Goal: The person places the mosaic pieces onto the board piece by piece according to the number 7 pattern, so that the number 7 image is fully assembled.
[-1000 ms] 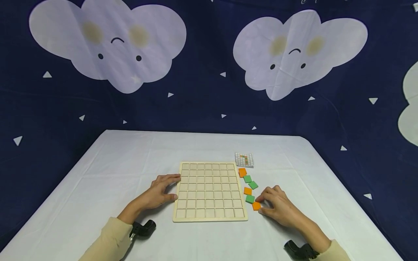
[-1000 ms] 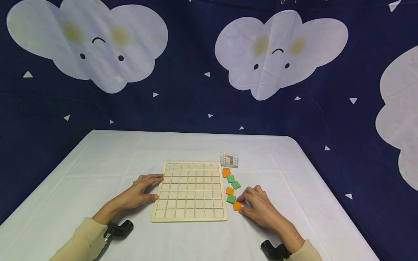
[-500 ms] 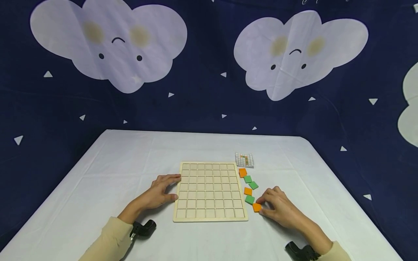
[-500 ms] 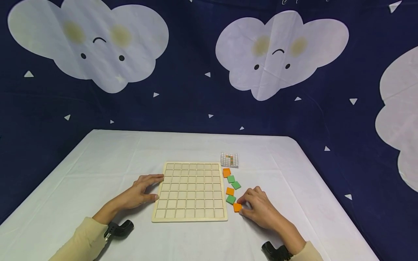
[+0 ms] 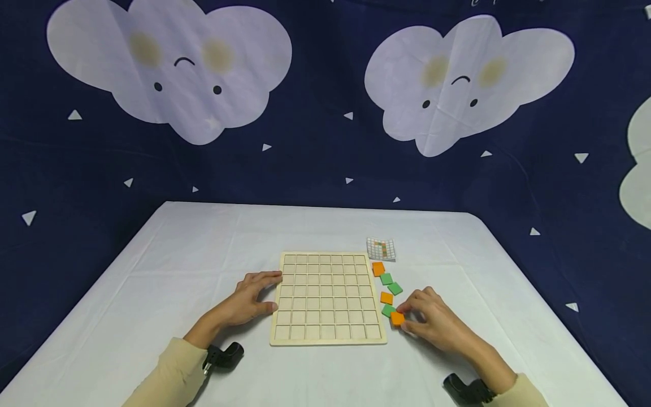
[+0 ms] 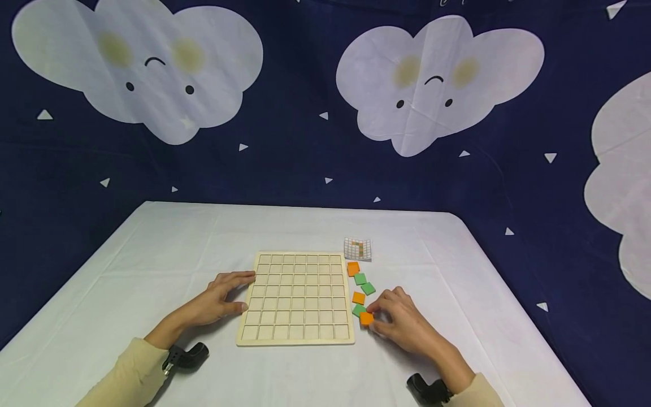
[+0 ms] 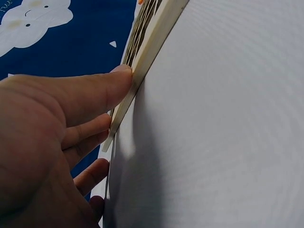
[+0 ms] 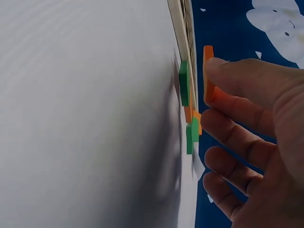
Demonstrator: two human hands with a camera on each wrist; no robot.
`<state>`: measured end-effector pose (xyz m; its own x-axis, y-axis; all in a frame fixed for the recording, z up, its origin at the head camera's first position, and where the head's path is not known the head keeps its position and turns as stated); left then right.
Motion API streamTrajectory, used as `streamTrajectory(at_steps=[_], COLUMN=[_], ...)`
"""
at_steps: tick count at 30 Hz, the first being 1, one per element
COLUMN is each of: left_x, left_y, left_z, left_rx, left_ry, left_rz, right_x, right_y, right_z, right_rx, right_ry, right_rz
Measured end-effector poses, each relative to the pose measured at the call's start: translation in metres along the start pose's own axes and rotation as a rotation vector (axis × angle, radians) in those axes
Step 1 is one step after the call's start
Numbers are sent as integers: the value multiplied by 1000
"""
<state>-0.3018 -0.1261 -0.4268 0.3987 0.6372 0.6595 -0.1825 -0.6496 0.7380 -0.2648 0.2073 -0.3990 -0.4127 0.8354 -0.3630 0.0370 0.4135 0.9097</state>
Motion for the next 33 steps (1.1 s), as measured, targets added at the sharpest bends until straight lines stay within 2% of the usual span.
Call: streamTrajectory(at_steps=[18,27,33], left_x=[-1,0,0], left_y=[0,0,0], left_z=[0,0,1], left_rx=[4,1,0], left_ry=[18,24,24], left_rz=[11,21,19], right_x=[-32,-45,-52], right_y=[3,-2,-8], right_z=[-31,-45,-54], right_rx=[70,81,57], right_ry=[65,73,64], right_rz=[-112,-135,-168])
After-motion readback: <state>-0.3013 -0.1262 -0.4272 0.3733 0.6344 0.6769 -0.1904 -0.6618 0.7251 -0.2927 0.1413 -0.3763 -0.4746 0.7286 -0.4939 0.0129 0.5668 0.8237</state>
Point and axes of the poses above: each hand's wrist, its own z-axis away from the middle knuckle, its own y-axis out of the back of the hand, x = y × z, the point moved 10 cm from there along -z, towards the middle knuckle, and after that the axes turned 3 degrees about x, right-handed, at the moved point
